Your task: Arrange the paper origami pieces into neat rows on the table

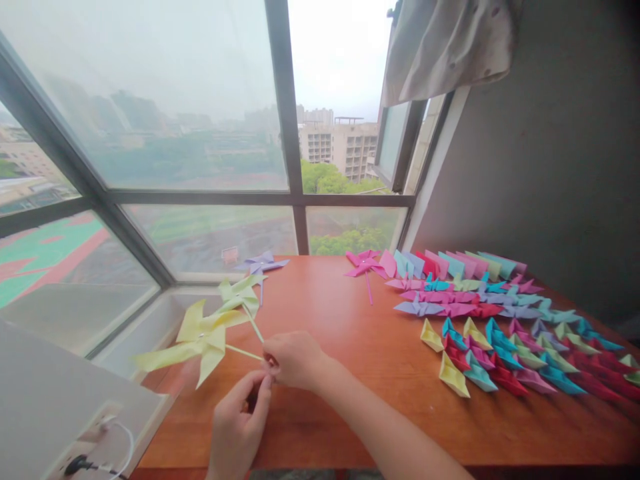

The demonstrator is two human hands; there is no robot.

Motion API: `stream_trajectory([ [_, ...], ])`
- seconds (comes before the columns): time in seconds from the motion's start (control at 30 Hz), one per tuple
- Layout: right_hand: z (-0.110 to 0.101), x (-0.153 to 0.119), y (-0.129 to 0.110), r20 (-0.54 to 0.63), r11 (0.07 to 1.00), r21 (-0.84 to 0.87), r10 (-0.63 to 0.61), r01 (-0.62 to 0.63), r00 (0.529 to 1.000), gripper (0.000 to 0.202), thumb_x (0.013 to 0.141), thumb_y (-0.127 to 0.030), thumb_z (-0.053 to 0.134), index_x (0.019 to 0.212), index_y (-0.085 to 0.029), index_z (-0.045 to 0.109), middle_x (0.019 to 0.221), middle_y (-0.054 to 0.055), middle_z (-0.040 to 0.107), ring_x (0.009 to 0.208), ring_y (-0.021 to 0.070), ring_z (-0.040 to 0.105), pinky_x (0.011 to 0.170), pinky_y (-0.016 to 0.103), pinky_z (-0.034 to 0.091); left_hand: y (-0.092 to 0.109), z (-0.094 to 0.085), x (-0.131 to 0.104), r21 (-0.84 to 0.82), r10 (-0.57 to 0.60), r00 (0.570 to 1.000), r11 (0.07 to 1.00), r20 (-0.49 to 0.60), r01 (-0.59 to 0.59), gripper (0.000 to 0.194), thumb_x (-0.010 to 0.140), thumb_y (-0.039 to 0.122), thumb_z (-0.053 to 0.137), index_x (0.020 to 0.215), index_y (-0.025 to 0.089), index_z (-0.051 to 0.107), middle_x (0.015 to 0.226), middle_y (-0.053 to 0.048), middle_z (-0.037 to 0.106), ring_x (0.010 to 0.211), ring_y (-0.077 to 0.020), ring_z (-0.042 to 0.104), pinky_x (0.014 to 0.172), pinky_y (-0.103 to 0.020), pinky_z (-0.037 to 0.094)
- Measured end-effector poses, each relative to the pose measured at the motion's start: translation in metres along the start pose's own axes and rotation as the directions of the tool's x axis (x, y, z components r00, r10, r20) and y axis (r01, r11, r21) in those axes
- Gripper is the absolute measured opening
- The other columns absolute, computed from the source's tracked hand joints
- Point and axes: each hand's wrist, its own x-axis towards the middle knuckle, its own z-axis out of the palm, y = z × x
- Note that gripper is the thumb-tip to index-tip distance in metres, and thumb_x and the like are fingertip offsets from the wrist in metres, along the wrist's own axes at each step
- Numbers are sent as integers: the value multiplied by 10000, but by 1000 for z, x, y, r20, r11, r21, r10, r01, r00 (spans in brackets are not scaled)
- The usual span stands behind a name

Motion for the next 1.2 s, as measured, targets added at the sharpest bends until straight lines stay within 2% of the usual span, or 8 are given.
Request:
stream_trajectory([
  [0.1, -4, -17, 8, -179, 996, 48, 87, -79, 980, 79, 848, -262, 581, 805, -210, 622, 819, -7, 711, 738, 123, 645, 602, 224, 362, 0, 0, 2, 19, 44, 999, 999, 21, -45, 242, 882, 360, 563, 755, 185, 670, 582, 41, 631, 485, -107, 580, 489, -163, 463],
  [0.17, -11, -33, 16, -291, 980, 94, 194, -174, 937, 84, 848, -251, 581, 782, -211, 615, 765, -26, 690, 701, 107, 622, 604, 217, 346, -1, 3, 5, 33, 62, 997, 997, 34, -64, 246, 886, 361, 556, 742, 190, 658, 583, 39, 626, 497, -112, 583, 497, -167, 462],
  [0.33, -38, -81, 45, -478, 887, 158, 454, -435, 752, 109, 836, -202, 572, 732, -205, 605, 666, -34, 630, 627, 99, 565, 599, 215, 311, 2, 24, 12, 32, 139, 986, 989, 90, -142, 241, 905, 343, 532, 757, 192, 647, 598, 29, 625, 509, -116, 575, 508, -181, 453],
  [0.5, -58, -118, 70, -587, 822, 138, 518, -553, 622, 144, 859, -205, 532, 722, -192, 575, 666, -20, 591, 634, 110, 543, 617, 225, 304, 6, 47, 14, 12, 241, 943, 968, 231, -251, 217, 932, 307, 510, 786, 201, 631, 625, 24, 622, 534, -116, 574, 537, -192, 445],
  [0.6, -58, -128, 83, -587, 763, 127, 573, -634, 572, 162, 868, -223, 533, 711, -193, 560, 659, -20, 577, 637, 116, 539, 609, 232, 290, 5, 50, 14, 7, 276, 918, 957, 285, -290, 208, 938, 305, 506, 802, 207, 631, 667, 12, 648, 578, -125, 603, 573, -198, 460],
  [0.73, -51, -131, 91, -531, 673, 130, 668, -728, 522, 169, 874, -241, 538, 712, -199, 561, 665, -21, 587, 634, 116, 532, 590, 235, 276, 3, 48, 13, -12, 276, 915, 958, 295, -286, 214, 943, 310, 495, 814, 209, 634, 679, 3, 667, 581, -131, 620, 574, -195, 478],
  [1.0, -38, -134, 91, -443, 566, 93, 761, -819, 475, 151, 896, -242, 532, 766, -197, 595, 741, -5, 636, 674, 111, 564, 588, 238, 270, 5, 46, 13, -18, 282, 904, 956, 322, -292, 220, 936, 318, 499, 811, 214, 648, 690, -4, 687, 589, -139, 641, 578, -191, 499],
  [1.2, -38, -136, 94, -392, 506, 136, 817, -852, 423, 136, 893, -241, 553, 768, -200, 586, 731, -8, 646, 682, 118, 583, 578, 239, 260, 4, 47, 13, -20, 286, 899, 955, 331, -297, 220, 936, 304, 497, 801, 211, 644, 668, 7, 673, 570, -130, 629, 561, -182, 485],
])
